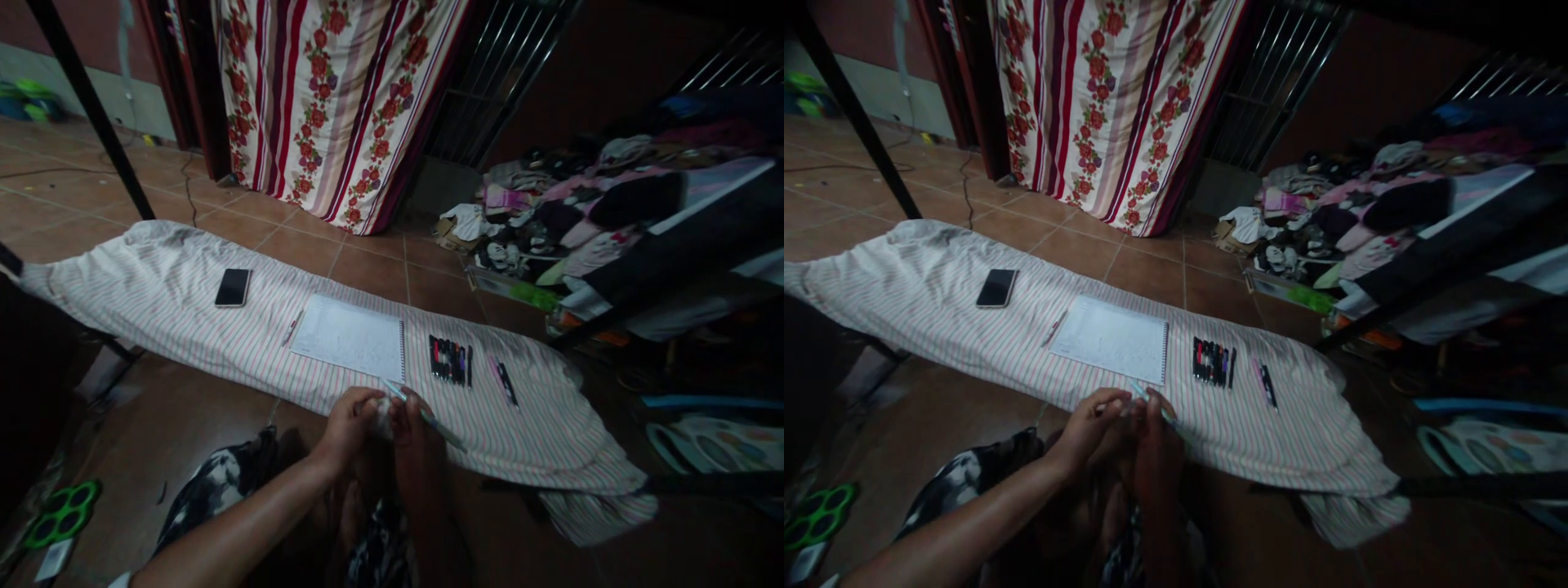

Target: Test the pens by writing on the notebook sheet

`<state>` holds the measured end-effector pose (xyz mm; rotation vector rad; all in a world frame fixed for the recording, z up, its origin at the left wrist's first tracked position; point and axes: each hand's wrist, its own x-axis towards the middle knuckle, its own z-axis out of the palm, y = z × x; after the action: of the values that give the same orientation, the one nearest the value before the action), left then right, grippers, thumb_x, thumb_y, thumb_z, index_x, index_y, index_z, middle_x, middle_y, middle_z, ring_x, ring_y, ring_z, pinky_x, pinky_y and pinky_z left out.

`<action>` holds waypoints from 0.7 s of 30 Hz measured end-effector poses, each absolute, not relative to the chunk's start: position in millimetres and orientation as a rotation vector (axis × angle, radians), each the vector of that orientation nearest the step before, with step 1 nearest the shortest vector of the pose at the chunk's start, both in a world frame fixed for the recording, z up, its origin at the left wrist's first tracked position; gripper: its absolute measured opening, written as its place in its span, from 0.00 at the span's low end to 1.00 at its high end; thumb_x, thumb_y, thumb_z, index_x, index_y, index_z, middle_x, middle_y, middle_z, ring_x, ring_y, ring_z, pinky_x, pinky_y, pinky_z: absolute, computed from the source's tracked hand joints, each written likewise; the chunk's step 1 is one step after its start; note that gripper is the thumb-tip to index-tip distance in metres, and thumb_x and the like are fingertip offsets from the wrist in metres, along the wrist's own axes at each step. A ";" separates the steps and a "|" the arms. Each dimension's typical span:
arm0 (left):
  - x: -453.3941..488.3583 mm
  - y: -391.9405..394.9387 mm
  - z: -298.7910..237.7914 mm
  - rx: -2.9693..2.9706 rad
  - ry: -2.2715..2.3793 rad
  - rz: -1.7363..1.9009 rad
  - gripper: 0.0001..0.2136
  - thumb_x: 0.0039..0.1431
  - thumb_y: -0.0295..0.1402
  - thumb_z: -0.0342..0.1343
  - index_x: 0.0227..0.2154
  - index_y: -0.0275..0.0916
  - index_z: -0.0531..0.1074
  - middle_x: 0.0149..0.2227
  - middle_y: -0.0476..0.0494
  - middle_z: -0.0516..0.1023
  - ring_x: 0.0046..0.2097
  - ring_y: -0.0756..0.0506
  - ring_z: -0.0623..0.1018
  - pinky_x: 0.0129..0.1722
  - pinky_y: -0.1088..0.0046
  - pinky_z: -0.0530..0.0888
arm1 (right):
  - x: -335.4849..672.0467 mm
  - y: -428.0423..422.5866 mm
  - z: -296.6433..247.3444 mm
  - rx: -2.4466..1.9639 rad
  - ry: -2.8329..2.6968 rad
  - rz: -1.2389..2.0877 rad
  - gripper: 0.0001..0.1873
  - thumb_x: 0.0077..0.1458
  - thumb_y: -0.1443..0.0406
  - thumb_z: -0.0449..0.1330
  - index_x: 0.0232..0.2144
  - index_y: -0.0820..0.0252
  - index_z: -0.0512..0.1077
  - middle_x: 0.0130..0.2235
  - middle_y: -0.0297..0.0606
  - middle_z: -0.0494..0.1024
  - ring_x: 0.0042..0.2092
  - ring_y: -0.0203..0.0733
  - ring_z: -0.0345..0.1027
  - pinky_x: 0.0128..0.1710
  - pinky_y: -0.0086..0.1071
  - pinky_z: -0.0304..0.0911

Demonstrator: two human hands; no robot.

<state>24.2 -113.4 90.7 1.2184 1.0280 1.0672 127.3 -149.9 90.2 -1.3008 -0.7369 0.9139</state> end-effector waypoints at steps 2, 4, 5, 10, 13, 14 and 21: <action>22.8 -90.7 78.0 1.337 1.074 1.071 0.06 0.47 0.28 0.55 0.29 0.39 0.76 0.38 0.41 0.76 0.45 0.41 0.71 0.50 0.59 0.64 | 135.4 -129.4 84.7 -1.368 -0.707 0.834 0.19 0.47 0.52 0.59 0.37 0.59 0.69 0.24 0.32 0.73 0.25 0.35 0.66 0.24 0.28 0.60; 19.0 -70.6 68.8 1.431 1.100 1.079 0.08 0.45 0.25 0.56 0.30 0.39 0.76 0.43 0.39 0.74 0.52 0.38 0.66 0.55 0.55 0.59 | 139.0 -104.1 78.5 -1.439 -0.701 0.771 0.19 0.44 0.54 0.61 0.35 0.60 0.68 0.18 0.26 0.67 0.20 0.33 0.61 0.20 0.26 0.56; 16.7 -62.1 64.6 1.492 1.126 1.079 0.09 0.45 0.24 0.55 0.31 0.39 0.76 0.46 0.39 0.73 0.56 0.38 0.62 0.57 0.54 0.56 | 139.2 -90.1 74.9 -1.468 -0.720 0.756 0.18 0.43 0.55 0.61 0.34 0.60 0.67 0.16 0.24 0.65 0.19 0.32 0.58 0.18 0.25 0.53; 9.7 -36.2 41.5 2.182 1.410 0.827 0.13 0.52 0.23 0.49 0.39 0.38 0.72 0.53 0.37 0.68 0.61 0.36 0.55 0.54 0.50 0.61 | 130.8 -12.6 50.9 -1.443 -0.945 0.784 0.18 0.43 0.54 0.60 0.32 0.61 0.66 0.18 0.27 0.66 0.20 0.32 0.59 0.19 0.25 0.56; 9.8 -29.8 30.5 2.352 1.509 0.649 0.14 0.55 0.26 0.48 0.43 0.37 0.70 0.53 0.34 0.67 0.60 0.33 0.56 0.49 0.52 0.66 | 123.3 33.9 36.6 -1.567 -1.161 0.767 0.16 0.47 0.53 0.55 0.30 0.61 0.68 0.21 0.32 0.72 0.23 0.35 0.66 0.23 0.26 0.61; 9.9 -28.6 28.2 2.380 1.542 0.587 0.14 0.55 0.26 0.48 0.44 0.36 0.69 0.52 0.33 0.68 0.60 0.32 0.58 0.48 0.53 0.67 | 121.0 48.4 32.8 -1.645 -1.230 0.722 0.16 0.48 0.53 0.54 0.30 0.60 0.69 0.22 0.33 0.74 0.24 0.36 0.68 0.25 0.27 0.62; 11.5 -27.3 18.7 2.500 1.622 0.365 0.17 0.57 0.23 0.45 0.48 0.34 0.68 0.53 0.31 0.68 0.57 0.31 0.63 0.47 0.56 0.68 | 112.7 107.7 12.7 -1.793 -1.317 0.559 0.14 0.49 0.57 0.54 0.25 0.60 0.73 0.22 0.38 0.76 0.29 0.39 0.71 0.29 0.27 0.61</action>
<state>11.5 -27.3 18.7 2.4999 1.6216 0.3654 112.7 107.7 12.7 -1.7930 -1.3172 0.5585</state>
